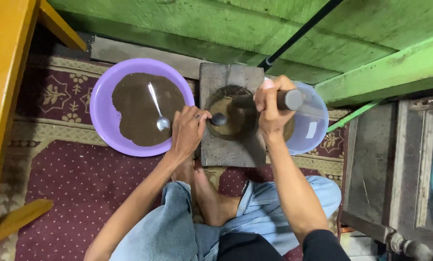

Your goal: The person sits on the floor and uses a pestle to grind a brown substance on a stone slab. They use a spoon to transfer the ground material from the slab into a purple bowl and a clear plastic container.

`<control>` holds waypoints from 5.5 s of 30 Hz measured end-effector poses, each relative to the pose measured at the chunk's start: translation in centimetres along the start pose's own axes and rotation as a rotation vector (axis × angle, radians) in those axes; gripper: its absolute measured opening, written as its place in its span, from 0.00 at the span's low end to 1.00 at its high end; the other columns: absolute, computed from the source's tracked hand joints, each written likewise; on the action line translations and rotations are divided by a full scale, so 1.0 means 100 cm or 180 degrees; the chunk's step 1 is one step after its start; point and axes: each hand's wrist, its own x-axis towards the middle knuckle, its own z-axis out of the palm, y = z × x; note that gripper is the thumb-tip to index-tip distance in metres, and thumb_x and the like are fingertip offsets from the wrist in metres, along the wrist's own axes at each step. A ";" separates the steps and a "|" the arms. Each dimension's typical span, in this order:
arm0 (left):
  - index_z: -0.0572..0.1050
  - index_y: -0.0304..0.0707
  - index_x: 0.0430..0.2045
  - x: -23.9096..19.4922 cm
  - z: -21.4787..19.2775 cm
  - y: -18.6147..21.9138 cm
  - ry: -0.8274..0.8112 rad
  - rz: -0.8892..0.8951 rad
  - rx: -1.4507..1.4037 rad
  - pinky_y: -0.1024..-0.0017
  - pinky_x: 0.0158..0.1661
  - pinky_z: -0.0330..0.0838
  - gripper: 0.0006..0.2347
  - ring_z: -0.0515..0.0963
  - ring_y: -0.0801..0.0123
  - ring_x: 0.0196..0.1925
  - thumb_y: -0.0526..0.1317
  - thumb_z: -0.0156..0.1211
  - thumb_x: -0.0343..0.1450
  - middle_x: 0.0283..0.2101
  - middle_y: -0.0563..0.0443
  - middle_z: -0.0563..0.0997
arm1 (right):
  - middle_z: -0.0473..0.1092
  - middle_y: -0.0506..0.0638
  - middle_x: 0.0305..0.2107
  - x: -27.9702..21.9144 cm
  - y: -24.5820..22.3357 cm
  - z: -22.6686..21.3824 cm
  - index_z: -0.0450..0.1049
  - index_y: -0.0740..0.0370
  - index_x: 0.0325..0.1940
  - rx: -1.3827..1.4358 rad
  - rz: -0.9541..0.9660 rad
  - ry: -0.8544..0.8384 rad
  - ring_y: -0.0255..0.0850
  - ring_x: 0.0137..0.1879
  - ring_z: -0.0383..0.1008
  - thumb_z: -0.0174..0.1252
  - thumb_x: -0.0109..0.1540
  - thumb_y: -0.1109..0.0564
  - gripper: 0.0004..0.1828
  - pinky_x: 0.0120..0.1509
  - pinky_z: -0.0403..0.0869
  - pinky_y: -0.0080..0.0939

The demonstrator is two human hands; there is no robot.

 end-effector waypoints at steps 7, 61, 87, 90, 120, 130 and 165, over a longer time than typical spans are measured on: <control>0.81 0.51 0.29 0.012 -0.021 0.034 -0.0189 -0.0049 -0.0280 0.69 0.37 0.62 0.11 0.74 0.67 0.35 0.38 0.51 0.78 0.28 0.60 0.76 | 0.51 0.48 0.05 -0.002 0.024 0.000 0.58 0.61 0.19 0.0367 0.0035 0.0082 0.35 0.11 0.49 0.50 0.67 0.69 0.22 0.19 0.58 0.34; 0.79 0.52 0.32 -0.009 -0.017 0.027 0.0001 0.0092 0.0054 0.69 0.35 0.60 0.08 0.72 0.67 0.32 0.39 0.51 0.78 0.27 0.62 0.71 | 0.55 0.47 0.04 -0.020 0.042 0.037 0.62 0.60 0.16 -0.0326 0.0249 0.0355 0.32 0.10 0.53 0.51 0.64 0.68 0.21 0.19 0.59 0.30; 0.77 0.50 0.30 0.018 -0.007 0.003 -0.0134 0.0407 0.0732 0.66 0.36 0.59 0.12 0.70 0.64 0.33 0.42 0.46 0.81 0.29 0.57 0.70 | 0.50 0.49 0.05 0.017 -0.019 -0.004 0.58 0.60 0.20 0.0225 0.0110 0.0069 0.37 0.11 0.49 0.48 0.66 0.69 0.19 0.20 0.58 0.36; 0.76 0.50 0.29 0.028 -0.008 0.001 -0.0296 0.0467 0.0600 0.63 0.36 0.59 0.11 0.71 0.62 0.34 0.43 0.47 0.80 0.29 0.57 0.70 | 0.50 0.50 0.05 0.013 -0.020 -0.011 0.60 0.62 0.23 0.0380 0.0051 0.0199 0.38 0.11 0.49 0.48 0.68 0.67 0.17 0.19 0.57 0.37; 0.71 0.36 0.21 0.109 0.041 -0.061 -0.1005 0.0674 0.0522 0.55 0.36 0.66 0.16 0.76 0.49 0.33 0.46 0.56 0.77 0.24 0.45 0.72 | 0.52 0.43 0.05 -0.029 0.024 -0.049 0.61 0.58 0.18 -0.0089 0.0214 0.0328 0.33 0.11 0.50 0.50 0.67 0.68 0.22 0.22 0.62 0.34; 0.72 0.42 0.17 0.114 0.019 -0.037 -0.0981 0.1084 0.0878 0.64 0.36 0.61 0.16 0.70 0.62 0.30 0.42 0.53 0.78 0.20 0.54 0.70 | 0.56 0.49 0.04 -0.054 0.016 -0.042 0.68 0.66 0.20 -0.0293 -0.0094 0.0431 0.37 0.10 0.56 0.53 0.63 0.73 0.16 0.21 0.67 0.38; 0.72 0.41 0.15 0.092 0.031 -0.050 -0.0314 0.1679 0.0795 0.63 0.35 0.57 0.17 0.69 0.61 0.32 0.43 0.53 0.78 0.24 0.52 0.73 | 0.51 0.40 0.07 -0.050 -0.064 -0.030 0.58 0.50 0.25 0.0230 0.0758 0.0221 0.33 0.15 0.51 0.46 0.69 0.59 0.16 0.32 0.65 0.32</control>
